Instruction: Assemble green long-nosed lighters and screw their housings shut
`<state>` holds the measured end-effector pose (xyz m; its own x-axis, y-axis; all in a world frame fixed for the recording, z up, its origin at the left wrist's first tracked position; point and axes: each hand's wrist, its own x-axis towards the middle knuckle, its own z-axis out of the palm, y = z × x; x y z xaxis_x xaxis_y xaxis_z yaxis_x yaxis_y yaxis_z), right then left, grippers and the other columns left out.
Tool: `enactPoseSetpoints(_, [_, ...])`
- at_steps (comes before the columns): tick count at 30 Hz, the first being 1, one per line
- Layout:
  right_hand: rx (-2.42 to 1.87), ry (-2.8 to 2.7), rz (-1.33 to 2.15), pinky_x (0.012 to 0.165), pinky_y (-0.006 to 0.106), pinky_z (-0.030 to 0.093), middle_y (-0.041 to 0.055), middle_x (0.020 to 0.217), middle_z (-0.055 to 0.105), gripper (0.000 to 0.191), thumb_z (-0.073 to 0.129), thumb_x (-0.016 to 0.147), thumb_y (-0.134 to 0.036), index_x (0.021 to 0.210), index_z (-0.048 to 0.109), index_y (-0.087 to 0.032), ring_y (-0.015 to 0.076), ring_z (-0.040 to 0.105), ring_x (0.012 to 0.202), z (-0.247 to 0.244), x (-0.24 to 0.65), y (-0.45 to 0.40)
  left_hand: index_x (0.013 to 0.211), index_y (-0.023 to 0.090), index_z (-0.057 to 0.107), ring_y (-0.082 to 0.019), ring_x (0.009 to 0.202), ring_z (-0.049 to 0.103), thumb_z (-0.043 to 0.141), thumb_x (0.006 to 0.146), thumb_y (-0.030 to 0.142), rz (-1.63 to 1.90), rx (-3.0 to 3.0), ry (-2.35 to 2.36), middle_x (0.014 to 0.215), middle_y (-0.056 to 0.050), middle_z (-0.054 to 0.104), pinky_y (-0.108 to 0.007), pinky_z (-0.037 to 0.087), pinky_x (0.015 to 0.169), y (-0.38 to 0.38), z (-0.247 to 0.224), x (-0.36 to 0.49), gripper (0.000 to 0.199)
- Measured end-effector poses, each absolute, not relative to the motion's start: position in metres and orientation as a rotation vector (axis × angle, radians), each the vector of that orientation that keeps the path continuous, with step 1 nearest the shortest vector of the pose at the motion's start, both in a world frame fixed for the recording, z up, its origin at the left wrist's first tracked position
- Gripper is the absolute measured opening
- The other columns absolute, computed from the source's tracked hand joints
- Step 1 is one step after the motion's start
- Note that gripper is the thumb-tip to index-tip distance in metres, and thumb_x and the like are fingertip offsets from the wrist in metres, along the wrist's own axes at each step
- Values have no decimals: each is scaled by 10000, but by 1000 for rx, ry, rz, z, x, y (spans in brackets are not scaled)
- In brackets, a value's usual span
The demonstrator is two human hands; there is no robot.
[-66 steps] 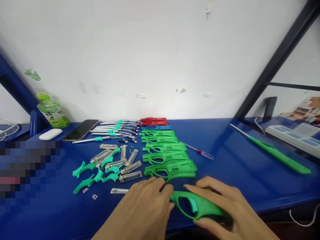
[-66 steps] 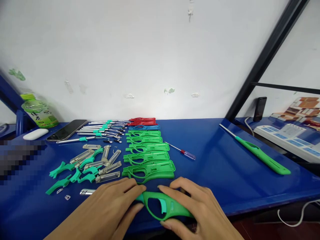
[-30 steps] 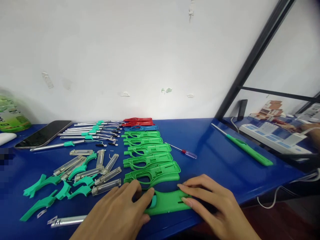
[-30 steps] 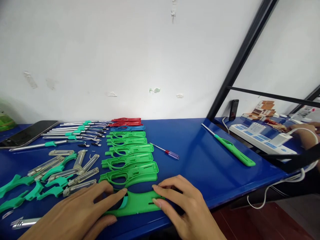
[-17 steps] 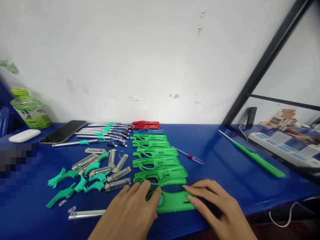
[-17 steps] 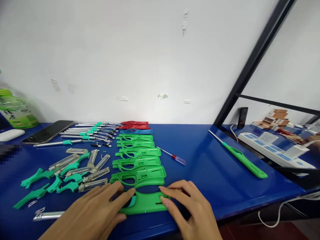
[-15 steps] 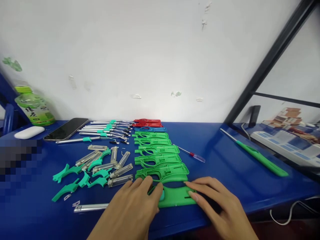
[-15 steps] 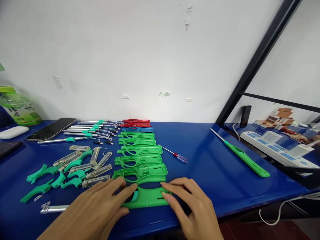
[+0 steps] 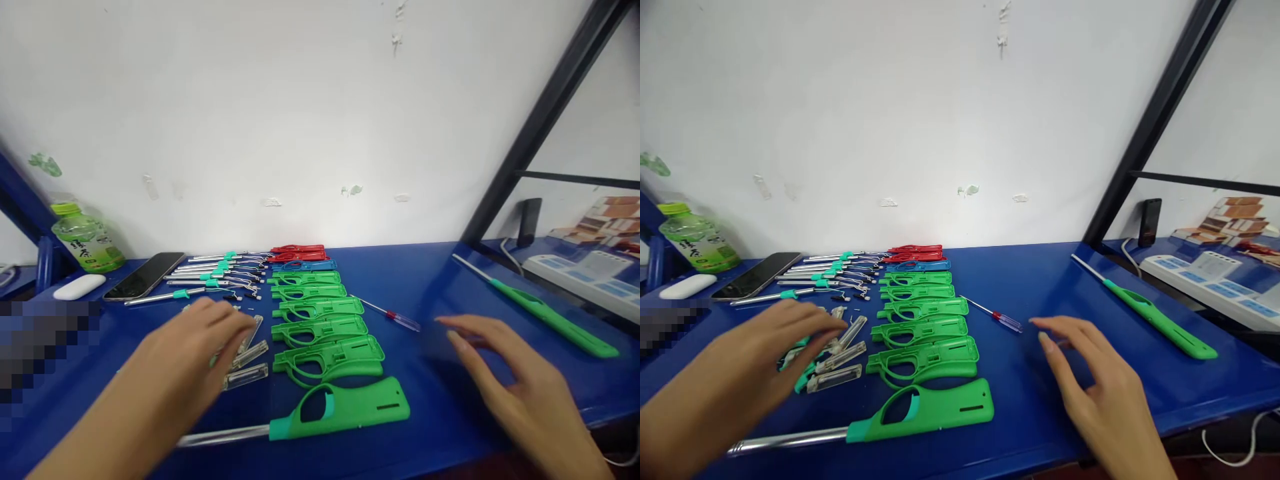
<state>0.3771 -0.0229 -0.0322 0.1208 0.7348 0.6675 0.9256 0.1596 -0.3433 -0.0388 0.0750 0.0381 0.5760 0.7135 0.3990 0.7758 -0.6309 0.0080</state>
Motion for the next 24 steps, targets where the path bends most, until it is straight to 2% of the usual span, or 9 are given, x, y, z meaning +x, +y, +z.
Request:
enactPoseSetpoints(2, [-1647,-1715,-303,1076,519,631,85,1446,730,431,528,1116,-571,1408,729,-326,336,729,1290,-39,394,-6,1118,259,825,-325,1043,748,490,1083,408,-451,-2641,-1363,1076,-91,817,-443,599,847,104,44,-52,368])
enactPoseSetpoints(4, [-1642,-1799,-258,1156,613,573,91,1512,704,499,507,1110,-606,1467,714,-324,375,684,1375,-48,405,9,1072,240,819,-314,1064,742,555,1068,335,-318,-2670,-1419,1076,-91,807,-475,610,907,129,46,-57,281])
enactPoseSetpoints(7, [-1633,-1879,-213,1106,612,611,85,1371,786,488,482,1120,-612,1361,778,-308,362,748,1272,-60,411,19,1135,195,761,-251,1098,736,689,1065,355,-98,-2734,-1446,1149,-69,773,-471,625,971,149,44,-52,188])
enactPoseSetpoints(10, [-1648,-1878,-221,1018,645,641,93,1259,815,475,484,1125,-617,1266,801,-292,369,788,1144,-63,409,16,1262,183,708,-242,1147,726,727,1059,429,50,-2745,-1465,1292,-88,729,-479,630,1006,157,38,-45,320])
enactPoseSetpoints(13, [-1626,-1909,-212,1025,651,642,91,1383,776,498,502,1128,-611,1487,684,-317,368,766,1223,-56,403,12,1329,195,689,-260,1180,718,723,1059,435,130,-2730,-1482,1356,-101,708,-491,633,1009,162,32,-42,363])
enactPoseSetpoints(16, [-1547,-2025,-164,1099,598,625,20,1588,667,511,465,1150,-585,1627,548,-421,324,703,1378,-48,395,16,1355,199,678,-258,1172,719,721,1059,443,161,-2715,-1484,1372,-104,700,-486,638,998,170,26,-41,385])
enactPoseSetpoints(18, [-1501,-2085,-135,1137,566,607,-31,1580,675,458,469,1154,-568,1581,596,-462,297,697,1393,-45,392,21,1351,199,679,-257,1170,719,721,1060,441,162,-2705,-1480,1369,-104,701,-485,637,997,174,23,-40,382])
enactPoseSetpoints(20, [-1490,-2081,-125,1102,535,626,-27,1465,757,402,512,1144,-540,1484,696,-427,293,751,1302,-44,390,25,1345,196,681,-257,1170,719,721,1060,438,145,-2699,-1476,1363,-104,703,-486,637,998,174,22,-38,376])
enactPoseSetpoints(24, [-1514,-1936,-133,858,464,675,11,1174,861,296,592,1107,-472,1205,833,-330,302,835,1001,-43,389,21,1311,184,688,-238,1116,728,727,1057,448,12,-2680,-1504,1303,-92,718,-465,643,965,166,32,-37,368])
